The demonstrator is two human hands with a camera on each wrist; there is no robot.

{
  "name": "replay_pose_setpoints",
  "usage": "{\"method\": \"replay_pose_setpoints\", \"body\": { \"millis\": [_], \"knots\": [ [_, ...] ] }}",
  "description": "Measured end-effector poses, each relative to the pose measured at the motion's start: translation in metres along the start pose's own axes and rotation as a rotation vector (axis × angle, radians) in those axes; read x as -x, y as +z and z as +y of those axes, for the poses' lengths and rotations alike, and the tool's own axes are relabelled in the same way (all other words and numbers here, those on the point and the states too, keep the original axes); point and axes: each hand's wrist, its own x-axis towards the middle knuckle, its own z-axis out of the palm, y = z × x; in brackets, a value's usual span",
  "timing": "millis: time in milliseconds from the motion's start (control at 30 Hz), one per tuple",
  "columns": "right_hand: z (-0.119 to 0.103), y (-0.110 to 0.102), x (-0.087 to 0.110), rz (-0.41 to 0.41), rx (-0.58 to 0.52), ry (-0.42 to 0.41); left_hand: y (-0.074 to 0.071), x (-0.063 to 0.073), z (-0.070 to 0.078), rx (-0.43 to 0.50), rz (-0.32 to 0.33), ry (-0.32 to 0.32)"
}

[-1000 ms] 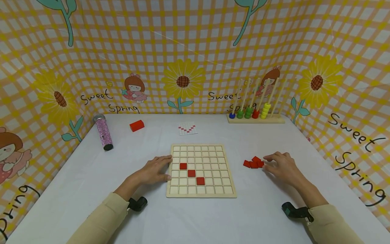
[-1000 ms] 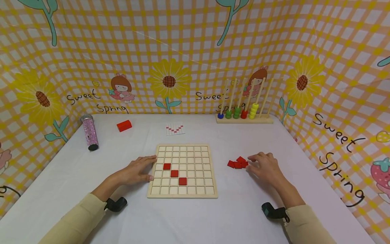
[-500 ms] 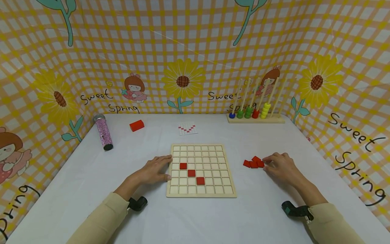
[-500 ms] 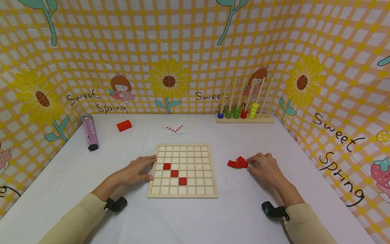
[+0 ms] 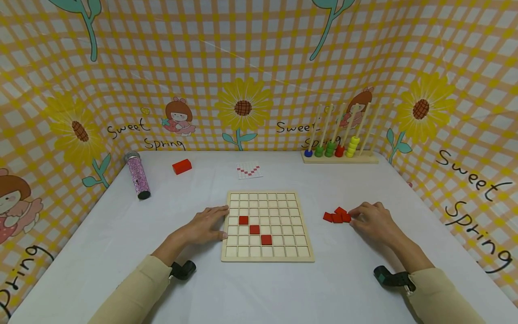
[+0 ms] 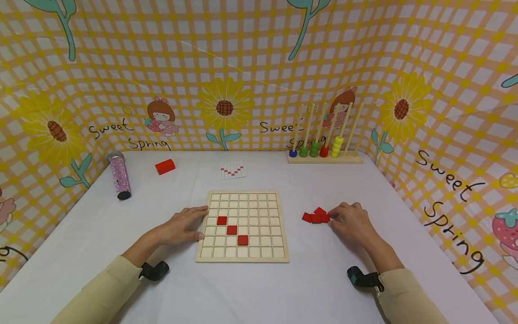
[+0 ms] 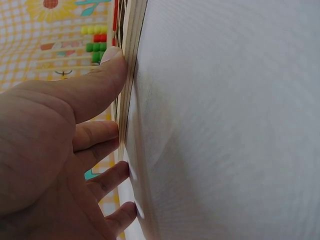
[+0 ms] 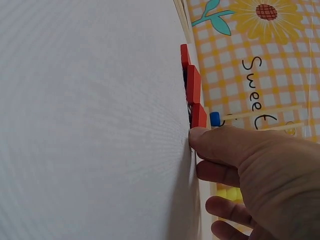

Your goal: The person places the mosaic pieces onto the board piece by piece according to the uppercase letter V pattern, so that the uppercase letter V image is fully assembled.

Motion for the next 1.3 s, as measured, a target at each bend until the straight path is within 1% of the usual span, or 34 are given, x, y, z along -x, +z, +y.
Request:
{"method": "replay_pose_setpoints", "body": {
  "millis": [333,567,667,833,1300],
  "knots": [
    [0.001,0.002,-0.001,0.007,0.021,-0.010,0.001,-0.001,-0.001,0.004,-0.002,-0.010],
    [-0.001,0.002,0.001,0.054,-0.007,-0.059,0.002,-0.002,-0.001,0.001,-0.002,-0.023],
    [-0.005,0.001,0.002,0.071,-0.029,-0.080,0.002,-0.002,-0.001,0.002,-0.002,-0.023],
    [-0.016,-0.002,0.001,0.069,-0.045,-0.106,0.002,-0.002,-0.002,0.002,0.000,-0.022],
    [-0.048,0.004,-0.005,0.073,-0.025,-0.119,0.001,-0.001,-0.001,0.000,-0.003,-0.005]
  ]
}}
